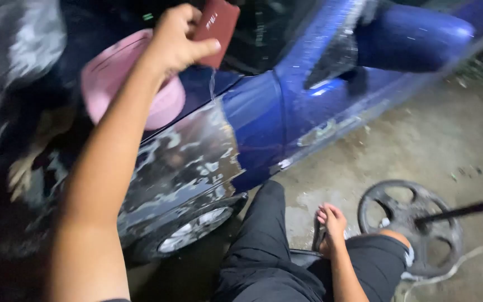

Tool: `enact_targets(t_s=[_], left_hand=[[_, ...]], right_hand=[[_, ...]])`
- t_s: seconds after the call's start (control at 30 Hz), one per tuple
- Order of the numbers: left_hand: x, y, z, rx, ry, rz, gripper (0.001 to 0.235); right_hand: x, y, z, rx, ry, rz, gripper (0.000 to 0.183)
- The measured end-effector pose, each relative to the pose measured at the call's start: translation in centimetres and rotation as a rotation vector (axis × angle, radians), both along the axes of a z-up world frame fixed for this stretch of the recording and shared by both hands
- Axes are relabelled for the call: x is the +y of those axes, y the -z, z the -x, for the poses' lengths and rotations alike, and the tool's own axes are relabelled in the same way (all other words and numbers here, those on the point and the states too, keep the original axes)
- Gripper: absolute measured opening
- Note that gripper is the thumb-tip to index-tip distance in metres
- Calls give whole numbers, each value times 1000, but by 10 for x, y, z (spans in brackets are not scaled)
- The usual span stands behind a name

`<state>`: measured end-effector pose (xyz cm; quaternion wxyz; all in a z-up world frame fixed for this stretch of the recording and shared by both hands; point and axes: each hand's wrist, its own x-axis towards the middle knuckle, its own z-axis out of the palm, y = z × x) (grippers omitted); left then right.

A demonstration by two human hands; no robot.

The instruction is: Wet-sanding a car fender with a sanding block and water to prepare the surface for painting.

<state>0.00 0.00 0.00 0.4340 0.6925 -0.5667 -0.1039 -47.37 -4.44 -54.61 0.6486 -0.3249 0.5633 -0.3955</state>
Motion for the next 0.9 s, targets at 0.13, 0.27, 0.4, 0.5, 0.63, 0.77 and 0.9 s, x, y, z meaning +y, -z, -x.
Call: enact_targets(t_s=[0.13, 0.27, 0.4, 0.5, 0.63, 0.77, 0.9], left_hand=[[-65, 51, 79, 126, 249, -57, 45], [-113, 137, 158, 213, 377, -133, 52], [-137, 217, 226, 554, 575, -332, 63], [-134, 267, 269, 657, 602, -422, 56], [-139, 328, 280, 735, 556, -501, 42], [-134, 334, 276, 791, 543, -605, 36], [-124, 303, 270, 846, 553, -647, 34]], right_hand=[[-27, -53, -12, -86, -13, 64, 23], [-56, -155, -27, -311, -121, 314, 28], [-95, -233, -43, -739, -341, 470, 83], [-102, -270, -39, -784, -399, 257, 51], [-136, -173, -30, -525, -258, 262, 18], [-112, -191, -23, -550, -182, 222, 14], [-109, -195, -17, -599, -242, 237, 23]])
